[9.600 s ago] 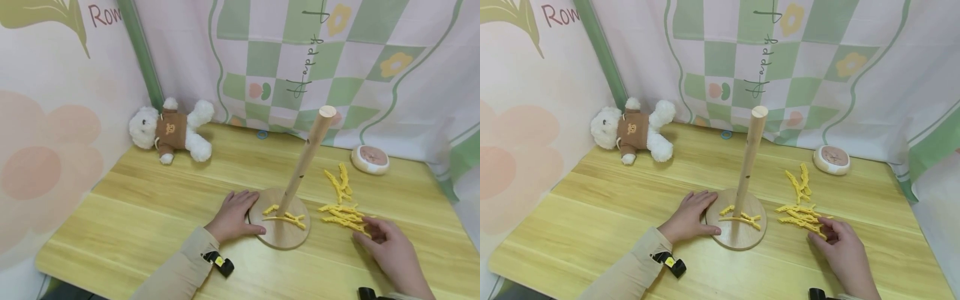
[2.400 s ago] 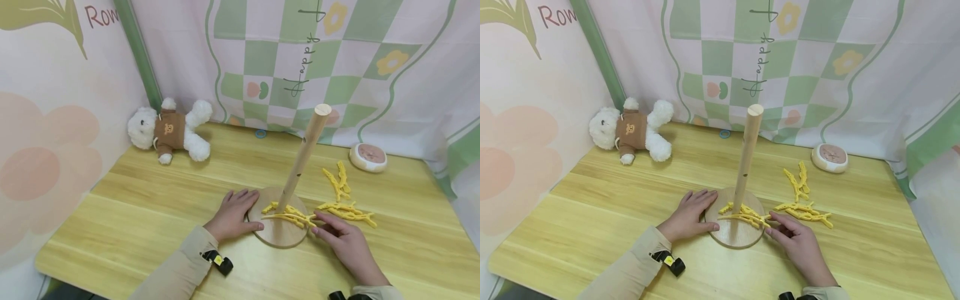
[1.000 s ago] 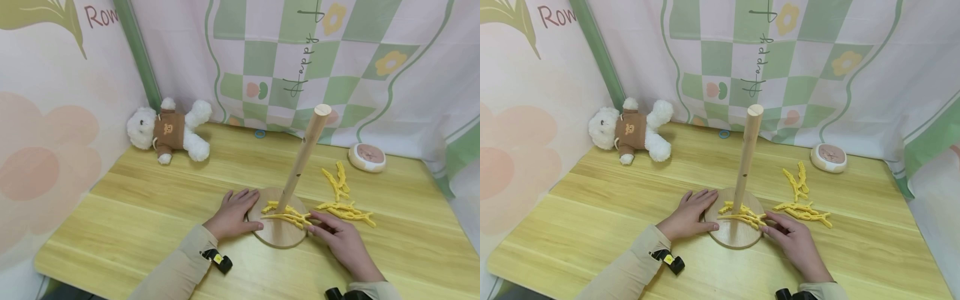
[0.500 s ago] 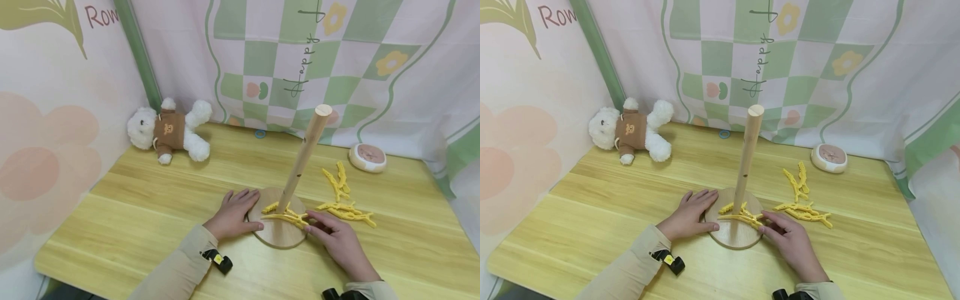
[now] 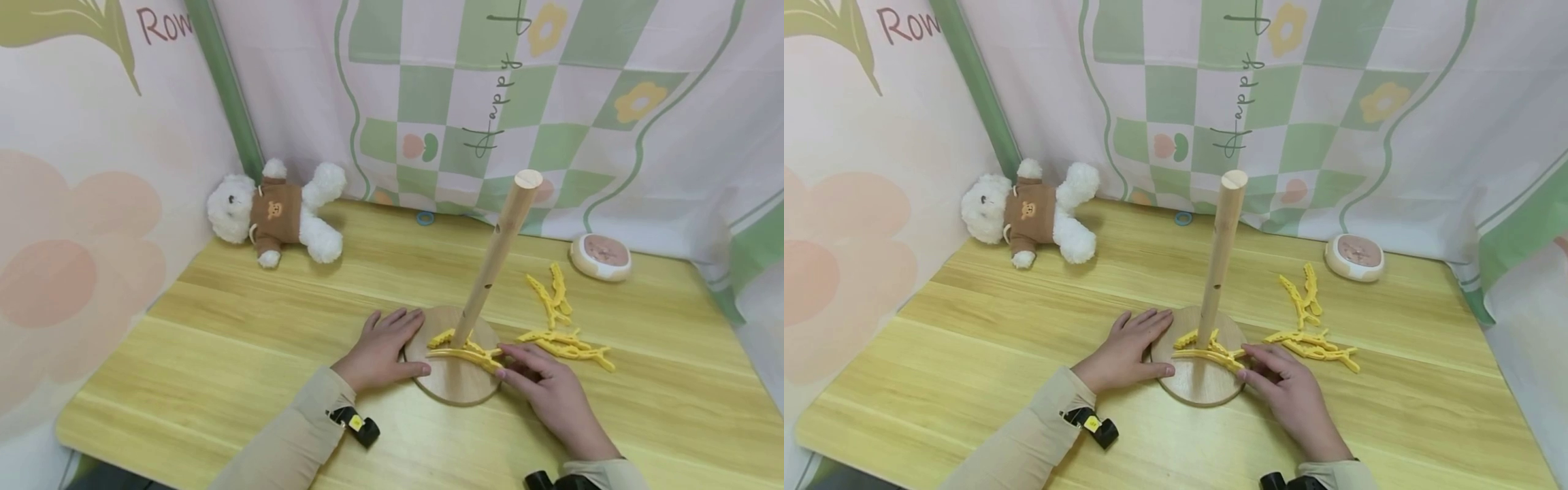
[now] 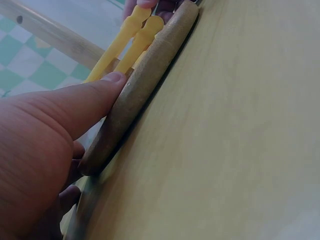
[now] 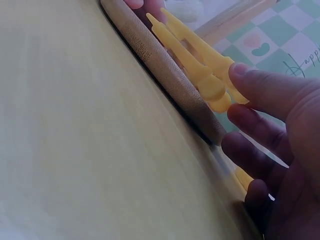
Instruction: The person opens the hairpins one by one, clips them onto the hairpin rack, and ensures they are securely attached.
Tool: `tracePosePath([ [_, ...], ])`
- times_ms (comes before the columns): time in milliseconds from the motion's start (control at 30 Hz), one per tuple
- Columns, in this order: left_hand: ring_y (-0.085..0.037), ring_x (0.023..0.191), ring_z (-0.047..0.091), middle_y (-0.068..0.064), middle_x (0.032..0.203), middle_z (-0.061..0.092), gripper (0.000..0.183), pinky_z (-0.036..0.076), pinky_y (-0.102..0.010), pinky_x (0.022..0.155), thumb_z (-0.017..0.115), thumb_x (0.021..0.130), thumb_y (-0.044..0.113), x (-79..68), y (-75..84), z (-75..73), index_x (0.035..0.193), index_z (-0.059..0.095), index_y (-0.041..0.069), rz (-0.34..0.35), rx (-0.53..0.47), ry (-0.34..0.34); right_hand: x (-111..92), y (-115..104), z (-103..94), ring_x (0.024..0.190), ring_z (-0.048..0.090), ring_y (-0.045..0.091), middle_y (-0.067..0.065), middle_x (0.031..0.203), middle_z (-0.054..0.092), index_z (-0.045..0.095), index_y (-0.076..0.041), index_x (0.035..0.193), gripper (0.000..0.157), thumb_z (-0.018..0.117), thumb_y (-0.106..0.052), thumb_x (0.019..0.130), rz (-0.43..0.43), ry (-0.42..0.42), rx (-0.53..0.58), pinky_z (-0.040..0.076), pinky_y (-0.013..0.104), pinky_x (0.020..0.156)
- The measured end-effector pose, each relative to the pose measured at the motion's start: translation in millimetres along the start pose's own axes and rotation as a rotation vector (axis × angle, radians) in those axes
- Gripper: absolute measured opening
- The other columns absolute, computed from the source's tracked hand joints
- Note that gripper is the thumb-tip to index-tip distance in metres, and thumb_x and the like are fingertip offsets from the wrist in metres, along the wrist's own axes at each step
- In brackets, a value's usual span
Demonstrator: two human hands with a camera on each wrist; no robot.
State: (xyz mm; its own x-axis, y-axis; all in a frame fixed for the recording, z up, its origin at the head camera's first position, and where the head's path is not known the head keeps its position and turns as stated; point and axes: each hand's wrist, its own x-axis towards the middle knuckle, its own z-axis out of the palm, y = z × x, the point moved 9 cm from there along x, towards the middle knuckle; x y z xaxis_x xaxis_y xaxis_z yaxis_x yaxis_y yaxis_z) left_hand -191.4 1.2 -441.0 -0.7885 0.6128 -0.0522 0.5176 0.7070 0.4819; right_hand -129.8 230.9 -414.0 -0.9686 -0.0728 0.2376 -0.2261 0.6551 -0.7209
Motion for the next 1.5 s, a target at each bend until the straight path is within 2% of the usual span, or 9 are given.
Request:
tracePosePath([
  [200, -0.022, 0.153, 0.016, 0.001, 0.165, 0.026, 0.091, 0.002, -0.054, 0.122, 0.064, 0.091, 0.059, -0.1, -1.4, -0.5, 0.160, 0.026, 0.013, -0.004, 0.006, 0.000, 2, -3, 2.1, 0.089, 0.064, 0.003, -0.006, 0.107, 0.071, 0.074, -0.014, 0.121, 0.035, 0.079, -0.015, 0.087, -0.018, 0.008, 0.013, 0.050, 0.013, 0.074],
  [433, -0.023, 0.153, 0.016, 0.001, 0.165, 0.026, 0.091, 0.002, -0.054, 0.122, 0.065, 0.091, 0.059, -0.5, -1.6, -1.5, 0.160, 0.027, 0.012, -0.005, 0.001, 0.002, 5, -7, 4.3, 0.082, 0.060, 0.003, -0.005, 0.105, 0.069, 0.074, -0.013, 0.119, 0.032, 0.079, -0.015, 0.087, -0.019, 0.004, 0.013, 0.049, 0.017, 0.068],
  [800, -0.024, 0.153, 0.018, -0.001, 0.164, 0.028, 0.091, 0.003, -0.055, 0.122, 0.065, 0.091, 0.059, -1.3, 1.6, -3.4, 0.159, 0.028, 0.011, 0.013, -0.010, 0.011, 1, -7, 2.4, 0.085, 0.060, 0.002, -0.005, 0.106, 0.069, 0.072, -0.011, 0.123, 0.037, 0.080, -0.016, 0.086, -0.008, 0.006, -0.024, 0.051, 0.019, 0.069],
  [1200, -0.023, 0.153, 0.018, -0.001, 0.164, 0.028, 0.091, 0.003, -0.055, 0.122, 0.065, 0.091, 0.059, -1.2, 0.2, -2.5, 0.159, 0.029, 0.011, 0.019, -0.027, 0.022, 1, -5, 2.0, 0.077, 0.058, 0.005, -0.002, 0.102, 0.070, 0.072, -0.009, 0.122, 0.038, 0.081, -0.011, 0.085, -0.005, 0.026, 0.030, 0.050, 0.020, 0.063],
  [1333, -0.023, 0.153, 0.019, -0.001, 0.163, 0.029, 0.091, 0.003, -0.055, 0.122, 0.066, 0.090, 0.059, -1.1, -0.2, -2.3, 0.159, 0.030, 0.011, 0.019, -0.022, 0.028, 0, 1, -0.5, 0.080, 0.062, 0.004, 0.001, 0.105, 0.070, 0.072, -0.009, 0.120, 0.035, 0.080, -0.010, 0.086, 0.035, 0.055, 0.077, 0.052, 0.019, 0.065],
  [1500, -0.022, 0.153, 0.018, -0.001, 0.164, 0.028, 0.091, 0.003, -0.054, 0.122, 0.066, 0.090, 0.059, -0.9, -0.8, -0.8, 0.159, 0.030, 0.012, 0.014, -0.021, 0.026, -3, 9, -12.2, 0.082, 0.064, 0.002, -0.006, 0.105, 0.069, 0.073, -0.007, 0.115, 0.029, 0.078, -0.005, 0.086, 0.069, 0.151, 0.120, 0.052, 0.016, 0.068],
])
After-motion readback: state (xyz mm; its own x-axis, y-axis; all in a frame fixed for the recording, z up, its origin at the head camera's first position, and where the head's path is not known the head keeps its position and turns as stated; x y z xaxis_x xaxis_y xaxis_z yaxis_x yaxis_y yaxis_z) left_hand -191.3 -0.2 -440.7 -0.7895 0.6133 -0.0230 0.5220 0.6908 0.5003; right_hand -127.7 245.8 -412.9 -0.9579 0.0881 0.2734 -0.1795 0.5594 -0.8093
